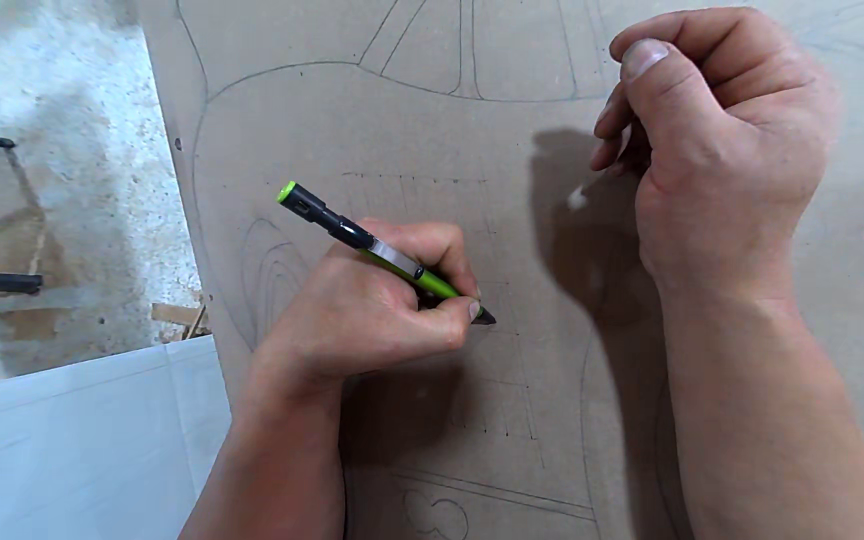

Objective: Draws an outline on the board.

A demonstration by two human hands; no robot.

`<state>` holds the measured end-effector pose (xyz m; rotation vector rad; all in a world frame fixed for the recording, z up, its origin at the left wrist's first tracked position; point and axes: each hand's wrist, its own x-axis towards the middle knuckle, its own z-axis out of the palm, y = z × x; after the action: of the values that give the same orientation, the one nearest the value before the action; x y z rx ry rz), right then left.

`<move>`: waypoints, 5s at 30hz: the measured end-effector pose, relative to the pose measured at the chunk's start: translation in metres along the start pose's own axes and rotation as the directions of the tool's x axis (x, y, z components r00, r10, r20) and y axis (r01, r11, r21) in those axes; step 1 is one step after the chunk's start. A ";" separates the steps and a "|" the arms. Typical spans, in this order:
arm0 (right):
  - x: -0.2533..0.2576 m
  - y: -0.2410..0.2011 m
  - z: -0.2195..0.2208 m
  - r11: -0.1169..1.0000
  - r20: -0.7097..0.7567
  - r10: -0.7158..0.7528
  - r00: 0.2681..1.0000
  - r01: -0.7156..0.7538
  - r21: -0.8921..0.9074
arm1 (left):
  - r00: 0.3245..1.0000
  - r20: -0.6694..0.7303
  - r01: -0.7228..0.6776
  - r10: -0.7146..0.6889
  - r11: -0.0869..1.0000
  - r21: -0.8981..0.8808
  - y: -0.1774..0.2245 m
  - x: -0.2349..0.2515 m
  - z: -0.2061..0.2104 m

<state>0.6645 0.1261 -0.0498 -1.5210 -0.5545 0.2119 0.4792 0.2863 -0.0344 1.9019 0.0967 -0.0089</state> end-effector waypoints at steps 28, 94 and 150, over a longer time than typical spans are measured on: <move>0.000 0.000 0.000 1.000 -0.002 0.001 1.000 -0.001 0.016 | 0.970 -0.240 0.030 -0.032 0.999 -0.013 -0.001 0.000 0.010; -0.003 -0.002 -0.001 1.000 -0.018 0.024 1.000 -0.024 -0.009 | 0.879 -0.469 0.096 -0.087 0.995 -0.005 -0.001 0.004 0.017; -0.004 -0.002 0.001 0.999 -0.021 0.034 0.999 -0.034 -0.004 | 0.679 -0.703 0.201 -0.208 0.975 -0.094 0.002 0.013 0.025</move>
<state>0.6603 0.1250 -0.0490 -1.5358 -0.5127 0.2209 0.4930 0.2632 -0.0413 1.7743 0.8439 0.5868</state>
